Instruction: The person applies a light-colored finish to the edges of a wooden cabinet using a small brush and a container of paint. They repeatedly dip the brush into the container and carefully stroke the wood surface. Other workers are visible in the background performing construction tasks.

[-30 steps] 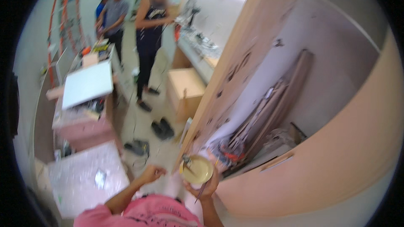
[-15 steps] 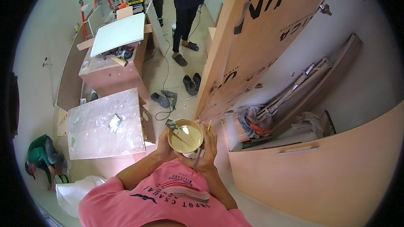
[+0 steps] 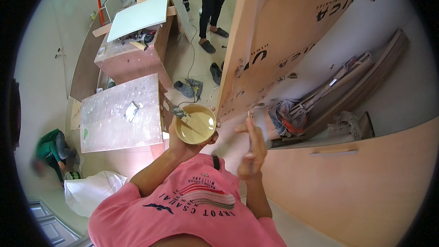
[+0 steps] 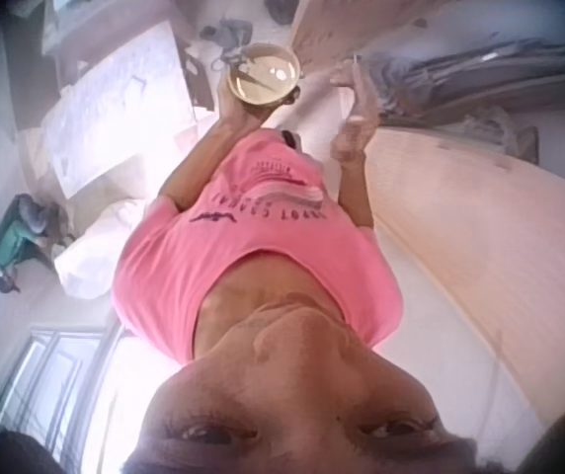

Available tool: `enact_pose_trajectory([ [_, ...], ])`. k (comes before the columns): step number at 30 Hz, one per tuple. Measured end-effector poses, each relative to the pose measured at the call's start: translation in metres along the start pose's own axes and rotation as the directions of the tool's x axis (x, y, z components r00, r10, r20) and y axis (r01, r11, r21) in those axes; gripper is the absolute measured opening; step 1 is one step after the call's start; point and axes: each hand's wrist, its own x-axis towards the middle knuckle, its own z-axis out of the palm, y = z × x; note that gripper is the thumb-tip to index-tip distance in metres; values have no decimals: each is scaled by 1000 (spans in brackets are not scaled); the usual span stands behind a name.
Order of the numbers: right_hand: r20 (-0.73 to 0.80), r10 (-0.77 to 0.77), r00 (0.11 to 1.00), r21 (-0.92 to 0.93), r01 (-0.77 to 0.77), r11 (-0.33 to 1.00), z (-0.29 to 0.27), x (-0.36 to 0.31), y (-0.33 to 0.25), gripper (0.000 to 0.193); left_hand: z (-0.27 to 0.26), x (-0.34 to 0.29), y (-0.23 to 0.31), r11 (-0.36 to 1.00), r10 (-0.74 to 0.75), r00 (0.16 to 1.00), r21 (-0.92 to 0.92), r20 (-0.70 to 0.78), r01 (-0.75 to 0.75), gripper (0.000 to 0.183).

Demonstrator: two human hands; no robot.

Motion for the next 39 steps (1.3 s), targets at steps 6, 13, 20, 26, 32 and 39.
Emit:
enact_pose_trajectory([
  [6,-128,107,986,108,-94,990,-16,14,-29,45,2,-1,-5,1000,-17,998,-3,64,17,75],
  [13,40,3,999,207,-11,978,-20,46,-44,28,19,-6,-9,1000,-19,1000,-22,-1,19,74],
  [20,238,-33,971,49,22,999,-25,71,-56,21,23,-17,-12,996,-28,998,-80,59,32,62],
  [26,307,-35,951,-85,64,994,-22,78,-62,22,31,-24,-14,999,13,1000,37,5,-13,64],
  [32,325,-31,945,-129,77,989,-20,78,-62,22,33,-26,-13,1000,-12,999,25,-53,13,62],
  [39,338,-21,941,-181,87,980,-17,81,-60,23,33,-22,-11,999,-6,997,33,-70,9,61],
])
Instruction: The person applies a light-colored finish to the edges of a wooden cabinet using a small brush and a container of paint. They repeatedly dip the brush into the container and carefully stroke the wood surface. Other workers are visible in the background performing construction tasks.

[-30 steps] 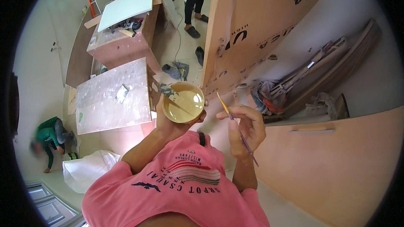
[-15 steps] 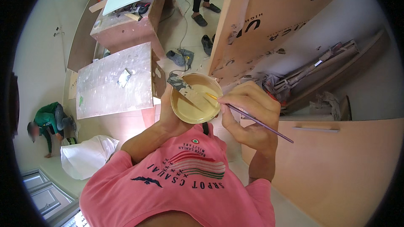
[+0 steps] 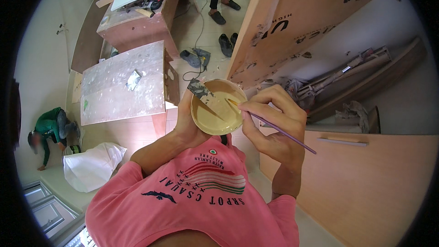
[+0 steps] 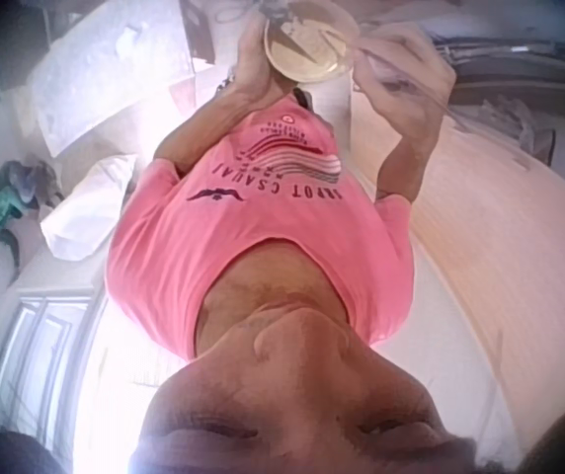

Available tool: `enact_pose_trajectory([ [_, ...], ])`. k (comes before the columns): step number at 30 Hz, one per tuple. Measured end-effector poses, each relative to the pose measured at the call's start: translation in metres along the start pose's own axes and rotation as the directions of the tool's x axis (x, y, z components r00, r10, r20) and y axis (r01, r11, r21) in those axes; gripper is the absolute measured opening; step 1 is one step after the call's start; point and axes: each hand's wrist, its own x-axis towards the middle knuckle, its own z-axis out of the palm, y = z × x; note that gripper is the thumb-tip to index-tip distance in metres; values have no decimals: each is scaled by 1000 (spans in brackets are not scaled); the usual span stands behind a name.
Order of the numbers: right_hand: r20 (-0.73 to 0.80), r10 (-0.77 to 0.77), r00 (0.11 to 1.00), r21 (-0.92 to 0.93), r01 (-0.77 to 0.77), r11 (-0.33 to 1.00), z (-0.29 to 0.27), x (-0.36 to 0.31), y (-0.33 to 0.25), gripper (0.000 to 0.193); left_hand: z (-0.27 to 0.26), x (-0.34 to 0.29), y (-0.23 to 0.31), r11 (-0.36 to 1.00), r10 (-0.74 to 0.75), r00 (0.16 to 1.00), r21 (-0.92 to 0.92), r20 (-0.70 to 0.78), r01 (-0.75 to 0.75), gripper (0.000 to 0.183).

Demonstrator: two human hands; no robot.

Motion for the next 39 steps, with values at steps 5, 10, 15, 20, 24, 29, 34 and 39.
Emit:
enact_pose_trajectory([
  [5,14,11,1000,-20,-10,1000,2,2,2,24,-7,6,1,1000,-14,999,-9,48,14,61],
  [10,19,23,1000,-2,-23,1000,1,6,7,23,-3,10,5,1000,-15,1000,24,11,14,62],
  [15,-21,93,995,211,-86,974,-2,5,21,22,4,9,13,999,-25,999,26,-22,25,62],
  [20,-46,93,995,282,-76,956,2,6,33,23,1,13,13,1000,-9,1000,22,4,9,62],
  [24,-25,76,997,224,-68,972,2,10,38,23,4,19,15,1000,-5,1000,30,-29,6,62],
  [29,-21,51,999,116,-48,992,5,24,39,22,4,29,26,997,-8,1000,72,-20,9,63],
  [34,-30,55,998,111,-51,992,10,37,44,23,-3,44,38,1000,-22,995,7,92,22,59],
  [39,-2,154,988,241,-149,959,16,48,59,21,-7,60,53,997,-59,998,42,-32,60,63],
])
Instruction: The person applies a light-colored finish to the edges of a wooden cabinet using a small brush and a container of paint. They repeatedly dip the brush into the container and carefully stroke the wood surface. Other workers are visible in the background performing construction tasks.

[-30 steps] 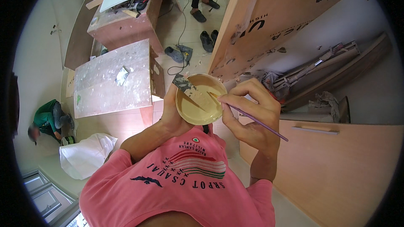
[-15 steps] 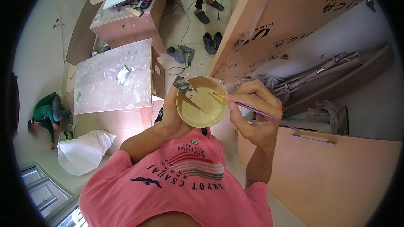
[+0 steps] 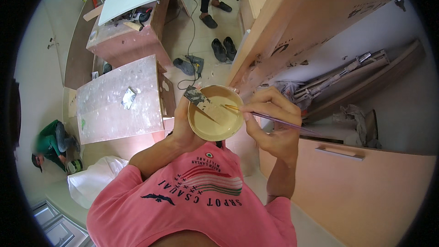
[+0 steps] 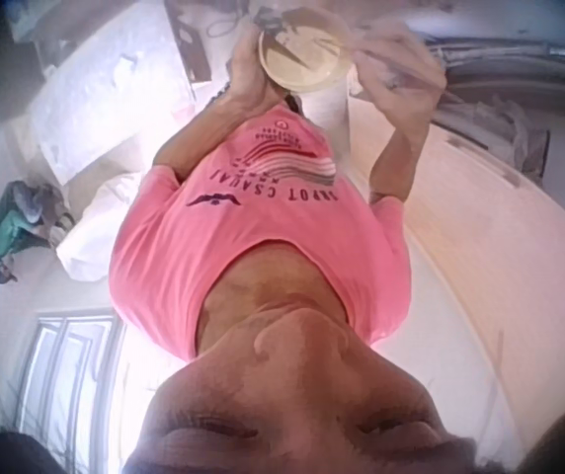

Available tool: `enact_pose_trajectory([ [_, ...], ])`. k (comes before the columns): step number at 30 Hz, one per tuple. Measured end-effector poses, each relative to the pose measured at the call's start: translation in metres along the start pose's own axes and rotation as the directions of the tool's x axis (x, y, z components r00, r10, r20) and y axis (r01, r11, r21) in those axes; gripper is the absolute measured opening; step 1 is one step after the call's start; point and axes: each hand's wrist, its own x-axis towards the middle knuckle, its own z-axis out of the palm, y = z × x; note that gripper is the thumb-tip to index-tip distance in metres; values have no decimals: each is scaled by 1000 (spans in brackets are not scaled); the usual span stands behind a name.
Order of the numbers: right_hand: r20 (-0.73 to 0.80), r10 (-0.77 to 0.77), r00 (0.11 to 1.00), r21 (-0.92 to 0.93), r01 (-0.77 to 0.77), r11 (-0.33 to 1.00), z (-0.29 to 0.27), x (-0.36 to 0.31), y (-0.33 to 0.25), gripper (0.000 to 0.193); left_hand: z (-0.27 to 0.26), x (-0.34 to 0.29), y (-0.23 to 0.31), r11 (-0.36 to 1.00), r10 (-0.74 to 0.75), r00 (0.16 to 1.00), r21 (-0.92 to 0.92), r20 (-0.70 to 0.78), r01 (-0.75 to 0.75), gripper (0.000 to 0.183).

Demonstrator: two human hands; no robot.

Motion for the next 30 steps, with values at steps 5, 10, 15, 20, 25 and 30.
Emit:
enact_pose_trajectory([
  [5,-165,42,985,293,9,956,7,8,19,14,-10,10,18,996,-24,999,-81,43,27,58],
  [10,-271,-9,962,474,142,869,3,22,29,11,-9,29,35,993,-56,989,-100,139,70,59],
  [15,-421,-310,853,361,471,805,-14,56,12,15,-30,54,40,986,-85,988,-135,128,102,82],
  [20,-389,-527,756,-15,567,824,-42,86,-25,19,-17,61,40,985,-47,994,-163,101,63,84],
  [25,-140,-698,703,-79,694,715,-74,115,-13,19,-7,66,16,970,24,988,-242,152,14,87],
  [30,-48,-710,703,-65,707,704,-84,125,-3,20,-19,71,-12,942,144,959,-330,243,-58,76],
])
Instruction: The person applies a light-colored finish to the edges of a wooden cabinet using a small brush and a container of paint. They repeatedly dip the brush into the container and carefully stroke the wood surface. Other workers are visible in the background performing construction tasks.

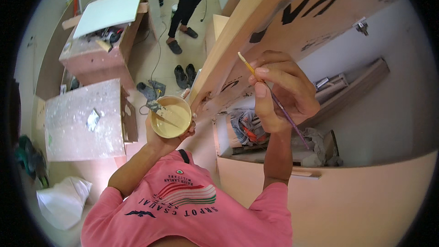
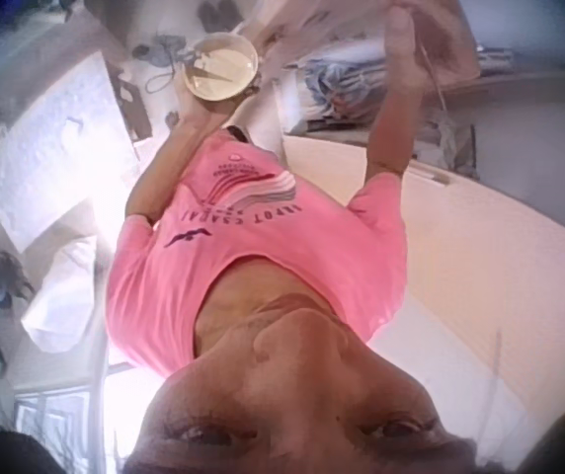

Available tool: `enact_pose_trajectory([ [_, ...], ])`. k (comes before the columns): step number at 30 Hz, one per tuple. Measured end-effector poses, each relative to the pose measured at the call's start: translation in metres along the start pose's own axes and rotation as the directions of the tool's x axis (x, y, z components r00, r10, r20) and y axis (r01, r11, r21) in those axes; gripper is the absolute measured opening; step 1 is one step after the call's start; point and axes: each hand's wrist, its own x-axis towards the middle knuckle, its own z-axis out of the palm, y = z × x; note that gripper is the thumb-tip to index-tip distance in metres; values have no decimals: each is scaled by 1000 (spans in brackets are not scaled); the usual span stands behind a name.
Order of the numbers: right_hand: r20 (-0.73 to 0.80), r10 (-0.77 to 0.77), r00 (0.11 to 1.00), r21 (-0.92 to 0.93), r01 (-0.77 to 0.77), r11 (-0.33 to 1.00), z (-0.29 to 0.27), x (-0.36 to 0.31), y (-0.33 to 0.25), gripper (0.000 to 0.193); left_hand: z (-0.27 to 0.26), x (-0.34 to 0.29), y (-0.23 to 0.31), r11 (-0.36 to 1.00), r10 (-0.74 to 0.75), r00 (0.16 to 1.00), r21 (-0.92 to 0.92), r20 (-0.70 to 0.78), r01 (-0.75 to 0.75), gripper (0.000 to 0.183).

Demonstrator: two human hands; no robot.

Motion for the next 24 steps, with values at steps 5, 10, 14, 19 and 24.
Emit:
enact_pose_trajectory([
  [5,36,-10,999,-41,12,999,1,-6,11,20,-9,2,-20,995,77,996,-73,35,-74,74],
  [10,107,-69,992,-80,77,994,-4,-3,22,21,-11,5,-28,989,148,988,-8,-40,-148,78],
  [14,125,-138,983,-52,145,988,-1,1,26,21,-20,12,-31,981,174,983,-96,60,-168,80],
  [19,55,-106,993,-31,108,994,-4,-1,31,20,0,8,-33,982,186,974,-18,-130,-190,78],
  [24,88,-136,987,-66,142,988,-4,10,30,19,4,9,-32,977,191,969,-70,-159,-204,78],
])
